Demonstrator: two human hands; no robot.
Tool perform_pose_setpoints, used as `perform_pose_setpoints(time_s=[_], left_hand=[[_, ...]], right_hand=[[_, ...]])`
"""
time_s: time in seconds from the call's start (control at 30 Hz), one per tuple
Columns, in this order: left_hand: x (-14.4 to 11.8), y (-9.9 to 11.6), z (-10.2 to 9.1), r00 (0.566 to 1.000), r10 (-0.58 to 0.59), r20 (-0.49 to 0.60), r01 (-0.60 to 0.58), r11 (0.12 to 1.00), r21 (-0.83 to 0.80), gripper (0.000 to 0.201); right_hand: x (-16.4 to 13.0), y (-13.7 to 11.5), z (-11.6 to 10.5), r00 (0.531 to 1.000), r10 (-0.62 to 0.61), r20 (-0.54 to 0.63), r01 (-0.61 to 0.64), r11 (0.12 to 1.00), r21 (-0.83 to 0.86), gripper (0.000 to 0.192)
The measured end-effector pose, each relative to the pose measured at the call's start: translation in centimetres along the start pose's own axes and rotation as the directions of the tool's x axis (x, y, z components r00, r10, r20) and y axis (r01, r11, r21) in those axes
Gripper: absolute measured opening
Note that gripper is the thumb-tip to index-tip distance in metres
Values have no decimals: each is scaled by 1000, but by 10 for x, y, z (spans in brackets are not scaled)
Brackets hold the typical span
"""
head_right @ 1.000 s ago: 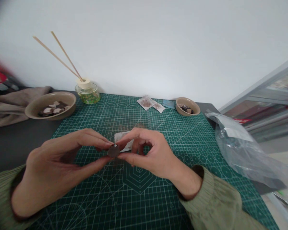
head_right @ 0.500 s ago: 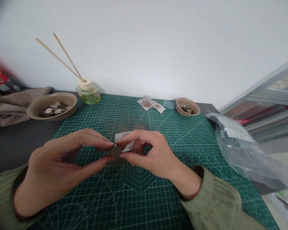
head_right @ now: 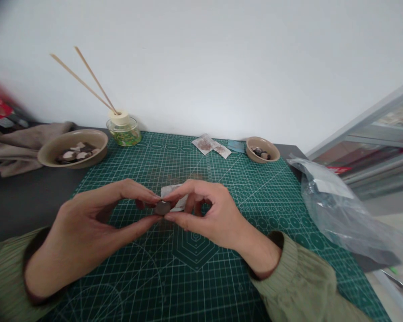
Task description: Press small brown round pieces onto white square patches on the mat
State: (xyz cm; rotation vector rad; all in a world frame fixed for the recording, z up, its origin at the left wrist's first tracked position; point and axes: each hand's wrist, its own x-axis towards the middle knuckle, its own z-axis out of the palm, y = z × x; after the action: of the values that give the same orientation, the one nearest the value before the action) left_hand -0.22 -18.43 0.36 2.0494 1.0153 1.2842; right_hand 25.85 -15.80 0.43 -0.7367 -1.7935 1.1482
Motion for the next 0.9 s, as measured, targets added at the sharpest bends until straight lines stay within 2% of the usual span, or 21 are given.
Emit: perform_pose_setpoints(time_s=[0.1, 0.17, 0.27, 0.33, 0.4, 0.47, 0.53, 0.63, 0.8, 0.9], left_hand=[[2, -5, 0, 999, 8, 38, -9, 999, 37, 6], [4, -11, -2, 995, 53, 87, -64, 989, 131, 9], [5, -23, -5, 966, 128, 224, -198, 924, 326, 24], [4, -30, -7, 946, 134, 295, -244, 895, 373, 28], [4, -35, -8, 933, 131, 335, -261, 887, 381, 24], [5, -38, -8, 926, 131, 355, -274, 878, 392, 23], [6, -40, -8, 923, 127, 363, -279, 870, 407, 25], [7, -41, -9, 920, 127, 370, -288, 860, 422, 27], [6, -39, -11, 918, 134, 374, -301, 849, 434, 30], [4, -34, -12, 917, 137, 376, -300, 856, 422, 38]], right_hand=[[2, 0, 1, 999, -31, -26, 31, 999, 6, 18], [2, 0, 1, 998, -29, -47, 27, 999, -40, 17], [3, 3, -3, 995, -74, -71, 61, 983, -176, 20], [4, 4, -8, 988, -144, -51, 123, 948, -294, 18], [6, 2, -15, 982, -190, 17, 180, 889, -422, 16], [8, -4, -21, 978, -174, 112, 207, 816, -540, 19], [13, -9, -25, 978, -107, 181, 200, 745, -637, 22], [21, -9, -27, 980, -13, 200, 154, 688, -709, 20], [26, 5, -26, 987, 3, 159, 107, 729, -676, 11], [24, 8, -30, 997, -48, 55, 72, 789, -610, 11]])
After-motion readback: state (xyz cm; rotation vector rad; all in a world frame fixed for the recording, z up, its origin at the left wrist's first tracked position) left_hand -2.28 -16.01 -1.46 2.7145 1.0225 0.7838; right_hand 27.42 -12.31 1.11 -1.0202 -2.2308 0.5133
